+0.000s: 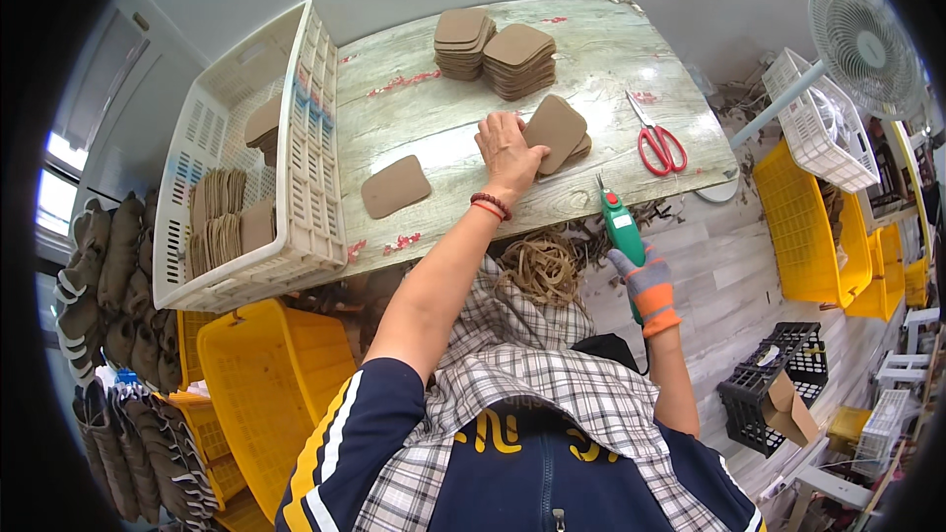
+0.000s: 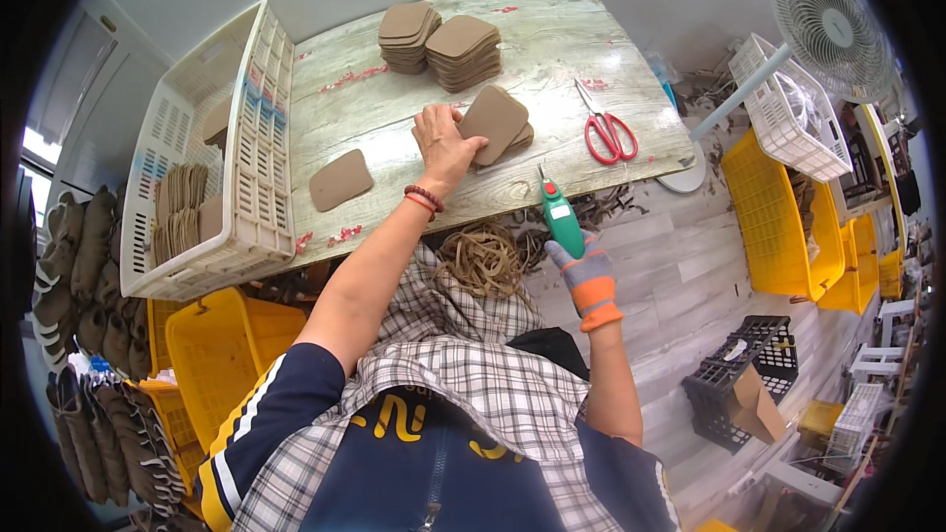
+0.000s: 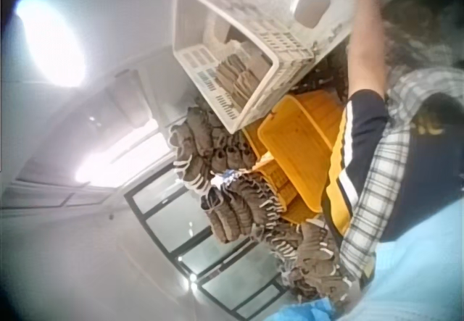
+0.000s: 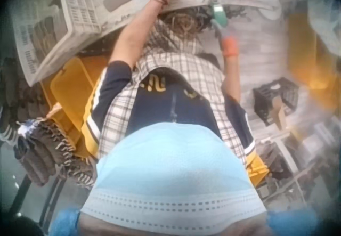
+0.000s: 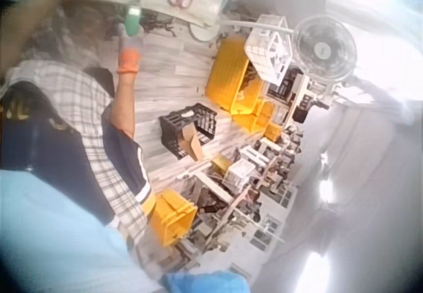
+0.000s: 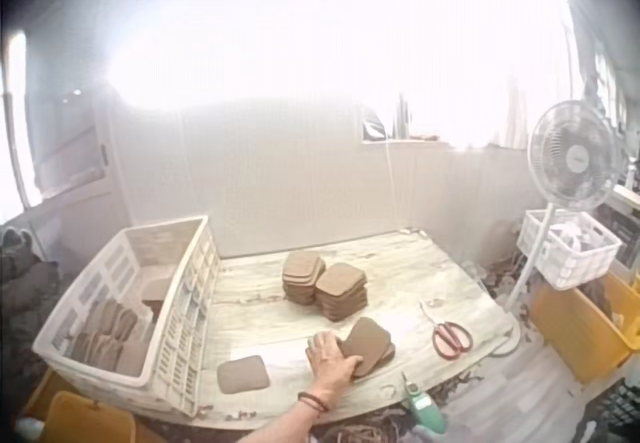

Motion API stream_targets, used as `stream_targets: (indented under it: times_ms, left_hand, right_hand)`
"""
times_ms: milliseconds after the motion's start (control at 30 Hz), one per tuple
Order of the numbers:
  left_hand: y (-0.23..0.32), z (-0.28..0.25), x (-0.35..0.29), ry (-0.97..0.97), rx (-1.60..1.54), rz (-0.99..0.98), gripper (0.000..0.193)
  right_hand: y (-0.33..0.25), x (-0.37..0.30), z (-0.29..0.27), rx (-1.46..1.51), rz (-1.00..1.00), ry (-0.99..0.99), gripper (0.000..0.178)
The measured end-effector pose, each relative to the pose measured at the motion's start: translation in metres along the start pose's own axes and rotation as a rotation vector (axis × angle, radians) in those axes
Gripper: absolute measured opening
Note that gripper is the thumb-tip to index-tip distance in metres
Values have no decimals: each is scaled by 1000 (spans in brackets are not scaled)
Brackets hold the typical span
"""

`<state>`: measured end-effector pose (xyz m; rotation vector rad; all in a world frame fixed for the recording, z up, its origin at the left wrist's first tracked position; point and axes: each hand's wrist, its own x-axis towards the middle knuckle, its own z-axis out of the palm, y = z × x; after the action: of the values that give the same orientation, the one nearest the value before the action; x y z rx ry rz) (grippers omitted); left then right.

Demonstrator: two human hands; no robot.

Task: The person uses a rotary tool to trim the edges of stacked square cardboard pieces. They repeatedly pick up a piece, run the tool along its perimeter, and place the trimmed piece into a white basket. The workspace includes a table with stacks of cardboard, a pair of scissors, and a fan.

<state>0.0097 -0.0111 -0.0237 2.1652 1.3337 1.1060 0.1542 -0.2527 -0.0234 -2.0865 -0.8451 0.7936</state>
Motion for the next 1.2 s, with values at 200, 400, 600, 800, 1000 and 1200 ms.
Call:
stream_targets:
  times_ms: [200,400,600,800,1000,1200]
  left_hand:
    - [2,-9,-13,14,-1050,-196,23]
    - [27,-69,-22,244,-1881,-580,28]
    - [29,-96,-22,322,-2292,-587,34]
    - [32,-98,-19,335,-2429,-568,34]
    - [39,-97,-31,234,-2349,-574,33]
    - [42,-91,-46,77,-2175,-443,28]
  right_hand:
    - [-30,-3,-5,191,-55,-33,47]
    - [-89,-19,-2,290,-250,-38,35]
    - [-114,-35,16,222,-323,-118,39]
    - [-131,-47,25,224,-361,-115,38]
    - [-136,-53,26,367,-339,-129,34]
    - [-144,-52,16,309,-407,-48,31]
